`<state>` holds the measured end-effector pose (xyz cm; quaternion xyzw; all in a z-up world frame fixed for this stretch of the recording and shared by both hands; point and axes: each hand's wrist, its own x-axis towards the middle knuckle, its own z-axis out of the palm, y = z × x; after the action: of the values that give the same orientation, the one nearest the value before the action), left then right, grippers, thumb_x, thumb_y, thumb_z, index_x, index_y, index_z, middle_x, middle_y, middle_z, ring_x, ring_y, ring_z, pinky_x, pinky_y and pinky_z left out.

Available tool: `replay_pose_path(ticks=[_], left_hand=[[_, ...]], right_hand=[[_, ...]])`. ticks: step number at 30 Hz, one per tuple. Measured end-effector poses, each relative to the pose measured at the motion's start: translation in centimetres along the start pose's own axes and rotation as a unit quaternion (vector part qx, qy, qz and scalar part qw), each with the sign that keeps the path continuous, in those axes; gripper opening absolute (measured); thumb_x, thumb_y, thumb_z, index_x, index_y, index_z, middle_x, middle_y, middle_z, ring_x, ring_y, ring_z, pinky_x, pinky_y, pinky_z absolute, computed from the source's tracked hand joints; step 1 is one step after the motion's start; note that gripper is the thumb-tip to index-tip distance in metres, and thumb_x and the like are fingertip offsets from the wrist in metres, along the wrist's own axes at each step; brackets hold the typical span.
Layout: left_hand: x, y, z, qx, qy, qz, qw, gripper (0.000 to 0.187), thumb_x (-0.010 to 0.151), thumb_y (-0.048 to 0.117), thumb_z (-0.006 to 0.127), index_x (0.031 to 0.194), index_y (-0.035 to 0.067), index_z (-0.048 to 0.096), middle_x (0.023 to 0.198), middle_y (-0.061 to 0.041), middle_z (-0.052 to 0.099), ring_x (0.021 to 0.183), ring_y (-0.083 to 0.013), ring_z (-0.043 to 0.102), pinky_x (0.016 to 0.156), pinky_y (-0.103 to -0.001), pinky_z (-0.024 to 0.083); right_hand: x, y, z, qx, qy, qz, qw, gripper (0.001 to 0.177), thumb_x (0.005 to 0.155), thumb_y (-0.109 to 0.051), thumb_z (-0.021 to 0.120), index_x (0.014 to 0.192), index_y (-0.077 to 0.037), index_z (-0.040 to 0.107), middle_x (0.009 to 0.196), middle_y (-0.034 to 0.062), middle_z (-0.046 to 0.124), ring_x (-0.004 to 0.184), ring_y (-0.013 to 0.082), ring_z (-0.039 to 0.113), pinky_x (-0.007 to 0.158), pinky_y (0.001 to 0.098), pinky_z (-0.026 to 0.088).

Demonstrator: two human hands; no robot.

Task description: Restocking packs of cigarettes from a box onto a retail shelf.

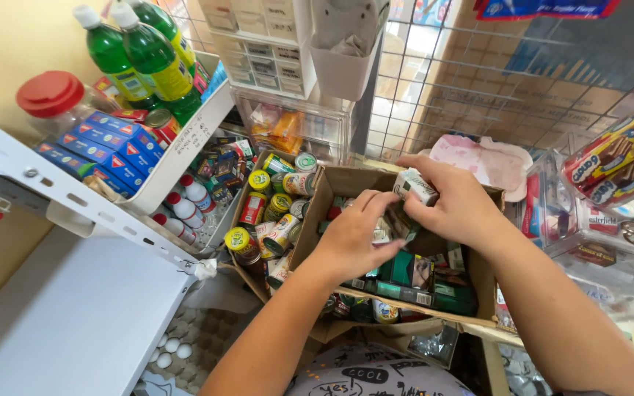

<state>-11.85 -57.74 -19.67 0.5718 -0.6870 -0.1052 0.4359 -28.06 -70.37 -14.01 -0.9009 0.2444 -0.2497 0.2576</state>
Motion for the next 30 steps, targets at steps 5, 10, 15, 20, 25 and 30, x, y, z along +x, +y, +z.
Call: replay_pose_path(ticks=[5,10,15,20,25,30], left_hand=[[0.2,1.9,-0.8,0.017,0.097,0.036,0.994,0.075,0.079,0.021,0.082,0.142,0.006,0.044,0.133,-0.020,0.054,0.121,-0.0416,0.057,0.097,-0.045,0.050],[0.1,1.7,-1.8,0.009,0.177,0.045,0.983,0.063,0.086,0.006,0.071,0.144,0.007,0.046,0.131,-0.020,0.061,0.120,-0.0423,0.062,0.099,-0.046,0.053],[-0.4,1.4,-2.8,0.010,0.223,0.069,0.972,0.050,0.088,-0.005,0.063,0.136,0.005,0.052,0.122,-0.019,0.068,0.113,-0.0403,0.067,0.095,-0.045,0.055],[-1.3,0.2,-3.2,-0.144,0.209,0.055,0.966,0.041,0.094,0.000,0.067,0.132,0.004,0.051,0.124,-0.013,0.071,0.112,-0.0257,0.071,0.095,-0.037,0.058],[-3.1,0.9,-4.7,-0.383,0.178,-0.037,0.906,0.052,0.095,0.008,0.071,0.141,0.001,0.047,0.126,-0.011,0.067,0.105,-0.0125,0.066,0.081,-0.026,0.056],[-6.9,3.2,-8.3,-0.411,0.199,-0.147,0.877,0.058,0.093,0.018,0.071,0.144,-0.001,0.048,0.122,-0.010,0.071,0.088,-0.0078,0.067,0.057,-0.021,0.053]], right_hand=[[0.1,-2.3,-0.1,0.043,0.008,0.006,0.999,0.054,0.081,-0.017,0.076,0.133,-0.012,0.061,0.076,0.0088,0.060,0.064,0.0194,0.061,0.059,0.0352,0.051],[-0.3,-4.3,-0.6,0.212,-0.054,-0.048,0.975,0.070,0.080,-0.010,0.081,0.141,-0.011,0.048,0.086,0.0011,0.061,0.075,0.0110,0.065,0.065,0.0288,0.055],[-1.1,-7.1,-1.4,0.122,-0.090,-0.007,0.988,0.081,0.078,-0.013,0.080,0.150,-0.017,0.043,0.087,0.0064,0.064,0.073,0.0143,0.065,0.061,0.0313,0.055],[-1.7,-7.4,-1.5,0.010,-0.057,-0.056,0.997,0.072,0.081,-0.014,0.075,0.147,-0.015,0.047,0.094,0.0108,0.064,0.079,0.0218,0.066,0.068,0.0352,0.055],[-2.6,-8.8,-0.7,-0.046,-0.016,-0.113,0.992,0.064,0.084,-0.018,0.076,0.141,-0.007,0.049,0.104,0.0162,0.062,0.088,0.0284,0.066,0.075,0.0386,0.055],[-4.4,-13.9,1.7,0.051,-0.107,0.001,0.993,0.084,0.084,-0.025,0.075,0.156,-0.013,0.034,0.092,0.0083,0.072,0.079,0.0220,0.070,0.070,0.0351,0.056]])
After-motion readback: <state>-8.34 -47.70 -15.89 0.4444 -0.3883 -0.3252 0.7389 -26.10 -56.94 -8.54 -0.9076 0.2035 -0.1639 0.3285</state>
